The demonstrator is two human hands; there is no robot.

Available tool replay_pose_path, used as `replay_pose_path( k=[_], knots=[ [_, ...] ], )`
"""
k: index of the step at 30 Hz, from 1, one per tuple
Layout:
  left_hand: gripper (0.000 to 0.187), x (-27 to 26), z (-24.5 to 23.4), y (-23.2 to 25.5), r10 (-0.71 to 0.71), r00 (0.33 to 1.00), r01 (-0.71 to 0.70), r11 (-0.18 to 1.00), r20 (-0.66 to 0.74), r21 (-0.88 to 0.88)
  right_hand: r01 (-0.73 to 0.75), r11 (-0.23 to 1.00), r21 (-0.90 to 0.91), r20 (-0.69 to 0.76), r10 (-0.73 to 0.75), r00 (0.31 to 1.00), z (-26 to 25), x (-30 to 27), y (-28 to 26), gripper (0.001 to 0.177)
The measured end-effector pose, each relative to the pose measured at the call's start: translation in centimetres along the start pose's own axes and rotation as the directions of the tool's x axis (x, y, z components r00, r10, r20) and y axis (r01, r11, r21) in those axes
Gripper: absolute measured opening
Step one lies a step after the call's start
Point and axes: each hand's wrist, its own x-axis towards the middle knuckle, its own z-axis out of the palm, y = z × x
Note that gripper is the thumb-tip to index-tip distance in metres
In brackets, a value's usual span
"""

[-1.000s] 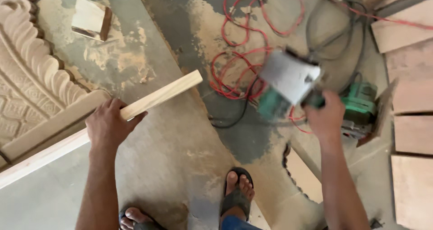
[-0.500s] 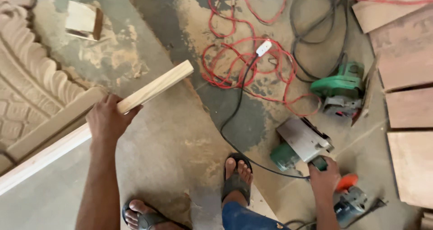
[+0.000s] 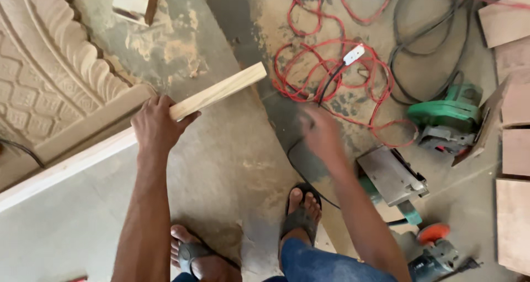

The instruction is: The person measures and marks a wooden plank with a tape measure, pencil, and try square, then cuts it with a circular saw. The process is repeated to produce multiple smaller pieces.

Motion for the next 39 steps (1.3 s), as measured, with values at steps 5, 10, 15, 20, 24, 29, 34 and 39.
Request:
replay_pose_path(
  k=[5,10,15,20,24,29,34,39],
  knots=[
    [0.059,0.2,-0.5,0.5,-0.034,0.999,0.034,0.999,0.013,-0.007,0.36,0.795,-0.489,0.317,-0.222,0.922,10.9,7.5,5.7,0.066],
    [0.056,0.6,-0.2,0.3,-0.038,0.999,0.038,0.999,0.006,-0.027,0.103,0.861,-0.497,0.26,0.035,0.965,5.4,8.3,15.0,0.064],
    [0.059,0.7,0.4,0.5,-0.026,0.999,0.028,0.999,0.042,-0.043,-0.138,0.783,-0.606,0.093,0.242,0.966,-0.9,8.4,17.9,0.065],
    [0.061,4.3,-1.7,4.5,0.017,0.994,0.006,0.976,0.104,-0.219,-0.028,0.942,-0.333,-0.183,-0.036,0.982,1.0,6.3,12.1,0.069],
    [0.063,7.3,-7.7,9.2,0.073,0.987,-0.041,0.976,0.141,-0.214,0.01,0.999,-0.032,-0.167,-0.015,0.986,2.7,5.0,6.5,0.054],
    [0.063,10.7,-22.5,13.3,0.129,0.969,-0.208,0.887,-0.212,-0.412,-0.126,0.937,0.326,0.12,0.092,0.989,3.7,7.4,-4.1,0.066],
    [0.06,6.1,-31.5,8.4,0.056,0.871,-0.352,0.765,-0.488,-0.54,0.091,0.631,0.77,0.313,-0.498,0.809,4.9,10.3,-14.9,0.084],
    [0.056,-3.4,-28.4,-1.5,-0.215,0.843,-0.254,0.648,-0.493,-0.718,0.392,0.62,0.679,0.176,-0.657,0.733,6.4,12.7,-20.5,0.056]
  ],
)
